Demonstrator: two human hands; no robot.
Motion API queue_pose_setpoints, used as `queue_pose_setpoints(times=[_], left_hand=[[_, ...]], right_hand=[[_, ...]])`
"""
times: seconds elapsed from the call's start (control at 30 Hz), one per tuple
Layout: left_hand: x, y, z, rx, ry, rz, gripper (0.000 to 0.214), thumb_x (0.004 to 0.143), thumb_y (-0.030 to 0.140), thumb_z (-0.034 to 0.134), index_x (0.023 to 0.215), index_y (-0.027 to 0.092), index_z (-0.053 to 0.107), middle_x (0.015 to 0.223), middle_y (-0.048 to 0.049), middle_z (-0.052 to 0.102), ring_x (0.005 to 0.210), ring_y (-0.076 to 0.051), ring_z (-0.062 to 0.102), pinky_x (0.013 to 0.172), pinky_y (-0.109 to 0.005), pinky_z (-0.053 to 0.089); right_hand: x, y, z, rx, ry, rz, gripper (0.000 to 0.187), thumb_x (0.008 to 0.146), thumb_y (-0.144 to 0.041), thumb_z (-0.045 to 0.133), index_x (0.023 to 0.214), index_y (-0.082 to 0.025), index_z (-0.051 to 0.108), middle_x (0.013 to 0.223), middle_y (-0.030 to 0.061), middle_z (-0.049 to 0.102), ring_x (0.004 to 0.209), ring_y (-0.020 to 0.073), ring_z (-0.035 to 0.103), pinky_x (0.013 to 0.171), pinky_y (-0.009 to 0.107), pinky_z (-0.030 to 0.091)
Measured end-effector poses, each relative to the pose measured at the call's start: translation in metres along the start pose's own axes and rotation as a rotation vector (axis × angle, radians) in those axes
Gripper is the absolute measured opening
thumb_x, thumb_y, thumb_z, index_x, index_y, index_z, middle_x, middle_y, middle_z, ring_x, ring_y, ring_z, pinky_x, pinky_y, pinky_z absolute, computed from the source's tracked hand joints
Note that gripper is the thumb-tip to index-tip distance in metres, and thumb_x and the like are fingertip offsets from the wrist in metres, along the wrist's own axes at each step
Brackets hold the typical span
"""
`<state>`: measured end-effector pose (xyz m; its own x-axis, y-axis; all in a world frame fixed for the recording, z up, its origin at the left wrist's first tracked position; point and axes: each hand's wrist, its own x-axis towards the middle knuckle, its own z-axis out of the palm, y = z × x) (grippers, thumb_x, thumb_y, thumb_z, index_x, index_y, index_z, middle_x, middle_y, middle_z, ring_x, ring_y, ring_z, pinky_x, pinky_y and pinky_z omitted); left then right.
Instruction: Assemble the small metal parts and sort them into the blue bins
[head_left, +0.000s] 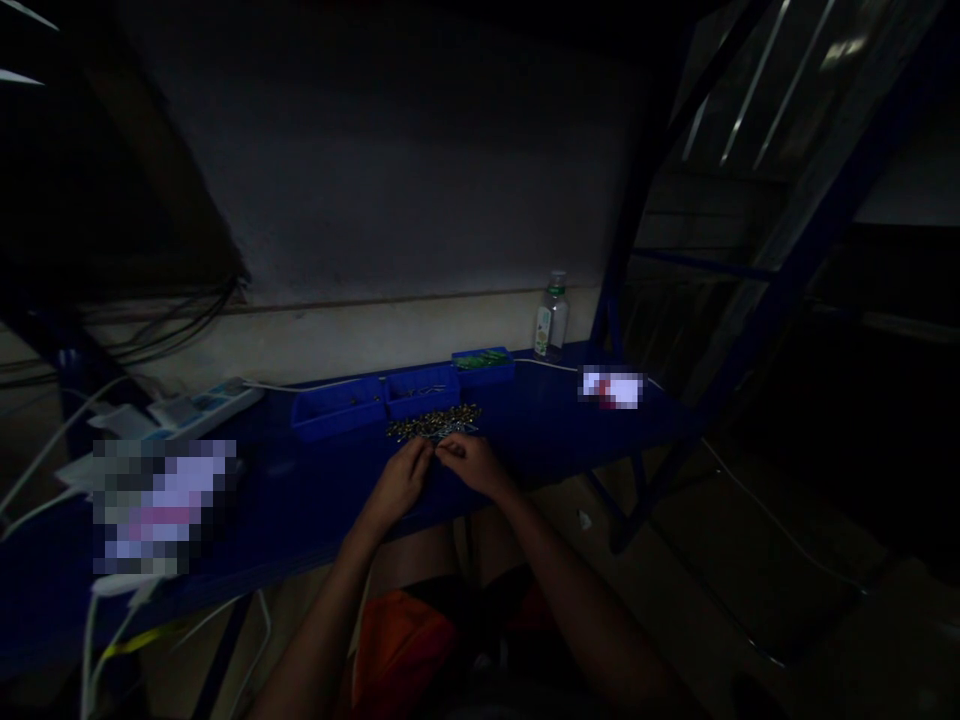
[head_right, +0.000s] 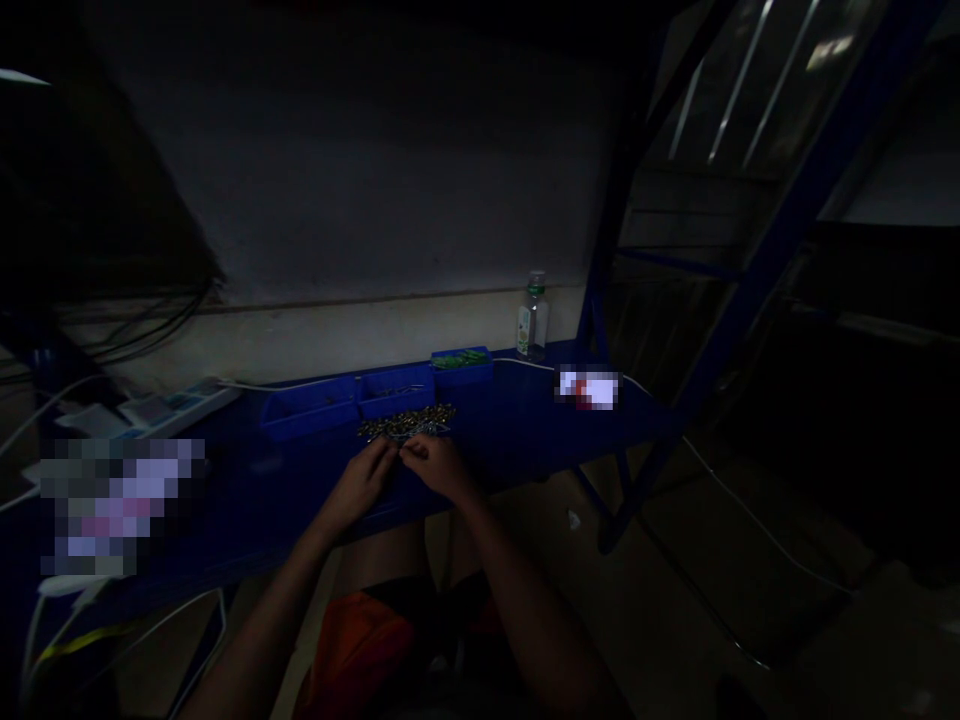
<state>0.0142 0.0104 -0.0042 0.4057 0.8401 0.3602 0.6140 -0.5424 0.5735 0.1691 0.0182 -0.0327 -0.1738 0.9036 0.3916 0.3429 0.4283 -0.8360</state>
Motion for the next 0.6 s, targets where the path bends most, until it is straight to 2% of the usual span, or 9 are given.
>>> queue_pose_setpoints(times=[0.2,0.43,0.6], left_hand=[[-0.0009,0.0028,-0.0034,-0.083,-0.038,-0.041,0.026,0.089,0.039,0.029,0.081,0.02,0.045,0.074,0.0008,0.051,0.069,-0.014,0.05,0.066,-0.024,0.039],[-0.0004,0.0041,-0.0059,-0.184,-0.078,-0.132,0.031,0.088,0.044,0.03,0.079,0.02,0.046,0.07,0.0016,0.05,0.065,-0.014,0.047,0.061,-0.024,0.039],[0.0012,0.0028,-0.0078,-0.261,-0.058,-0.165,0.033,0.087,0.045,0.03,0.075,0.019,0.045,0.065,0.0027,0.046,0.061,-0.013,0.044,0.059,-0.023,0.038]], right_hand=[[0.0003,0.0,-0.0007,0.133,0.001,0.01,0.019,0.077,-0.032,0.054,0.085,-0.017,0.06,0.076,0.0,0.064,0.072,0.0114,0.06,0.066,0.021,0.045],[-0.001,0.0011,-0.0002,0.107,0.018,-0.013,0.021,0.075,-0.031,0.055,0.089,-0.016,0.061,0.077,0.0007,0.063,0.072,0.0113,0.059,0.068,0.021,0.045],[0.0014,0.0053,0.0015,0.112,0.073,-0.041,0.019,0.075,-0.03,0.056,0.088,-0.017,0.062,0.079,0.0012,0.064,0.073,0.0118,0.059,0.07,0.023,0.045]])
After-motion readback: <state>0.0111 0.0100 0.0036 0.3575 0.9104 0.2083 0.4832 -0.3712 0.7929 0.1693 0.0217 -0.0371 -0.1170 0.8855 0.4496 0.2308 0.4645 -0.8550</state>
